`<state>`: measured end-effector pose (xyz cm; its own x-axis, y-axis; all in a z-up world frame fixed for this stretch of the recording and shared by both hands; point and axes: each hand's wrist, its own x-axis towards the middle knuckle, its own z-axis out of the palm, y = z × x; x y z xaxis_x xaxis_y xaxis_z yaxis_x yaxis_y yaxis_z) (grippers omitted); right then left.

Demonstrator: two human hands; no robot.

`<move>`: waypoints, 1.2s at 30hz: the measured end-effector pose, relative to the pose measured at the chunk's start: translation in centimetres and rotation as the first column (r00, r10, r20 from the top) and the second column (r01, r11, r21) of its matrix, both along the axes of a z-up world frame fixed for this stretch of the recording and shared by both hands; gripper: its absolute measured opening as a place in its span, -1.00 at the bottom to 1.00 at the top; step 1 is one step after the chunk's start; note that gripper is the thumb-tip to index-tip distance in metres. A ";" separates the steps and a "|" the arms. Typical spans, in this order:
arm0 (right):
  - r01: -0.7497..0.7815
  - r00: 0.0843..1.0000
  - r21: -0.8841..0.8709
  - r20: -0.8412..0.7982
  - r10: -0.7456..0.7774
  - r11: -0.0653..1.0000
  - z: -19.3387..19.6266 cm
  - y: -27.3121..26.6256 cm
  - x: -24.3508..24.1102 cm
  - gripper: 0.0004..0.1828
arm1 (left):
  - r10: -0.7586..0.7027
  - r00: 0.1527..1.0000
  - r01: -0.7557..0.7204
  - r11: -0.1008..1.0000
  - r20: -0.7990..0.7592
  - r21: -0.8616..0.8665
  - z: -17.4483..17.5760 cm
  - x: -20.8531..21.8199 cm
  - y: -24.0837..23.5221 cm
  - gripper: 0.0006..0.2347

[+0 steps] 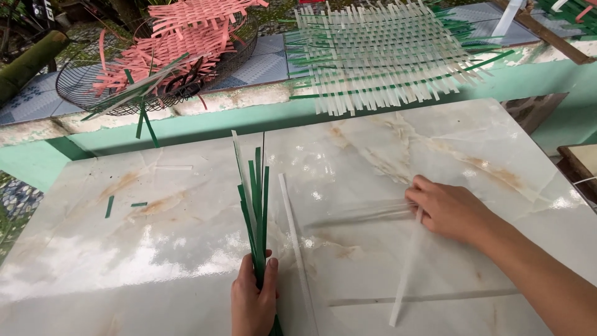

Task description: The person gathers green and white plastic strips from a tiled table, aligns them into separate bundles, and then combines them into a single mixed bundle. The person then separates the bundles again and places them back on the table.

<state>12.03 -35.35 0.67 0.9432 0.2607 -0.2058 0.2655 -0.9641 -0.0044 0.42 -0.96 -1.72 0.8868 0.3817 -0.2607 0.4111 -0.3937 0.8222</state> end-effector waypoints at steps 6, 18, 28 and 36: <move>0.197 0.974 0.056 -0.127 -0.188 0.979 3.3 -0.7 -3.9 -0.87 | 0.001 1.000 -0.001 0.999 0.001 -0.040 0.7 -0.5 0.1 -0.73; -0.063 0.943 -0.191 0.309 0.121 0.980 2.9 -3.8 -8.6 -0.69 | -0.031 0.998 0.034 0.998 0.050 -0.061 1.0 -0.9 0.0 -0.72; 0.255 0.930 -0.067 -0.255 -0.263 0.965 6.2 -2.0 -9.9 -0.61 | -0.020 0.997 0.023 0.999 0.068 -0.038 0.4 -0.9 0.1 -0.71; 0.119 0.916 0.011 -0.388 -0.105 0.993 2.1 -0.9 -11.1 -0.81 | -0.029 0.998 0.031 0.999 0.063 -0.028 0.9 -1.1 0.0 -0.71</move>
<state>0.90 -36.21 2.77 0.8157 0.1713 -0.5525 0.1272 -0.9849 -0.1176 -0.67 -0.91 -0.83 0.9127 0.3477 -0.2145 0.3465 -0.3809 0.8572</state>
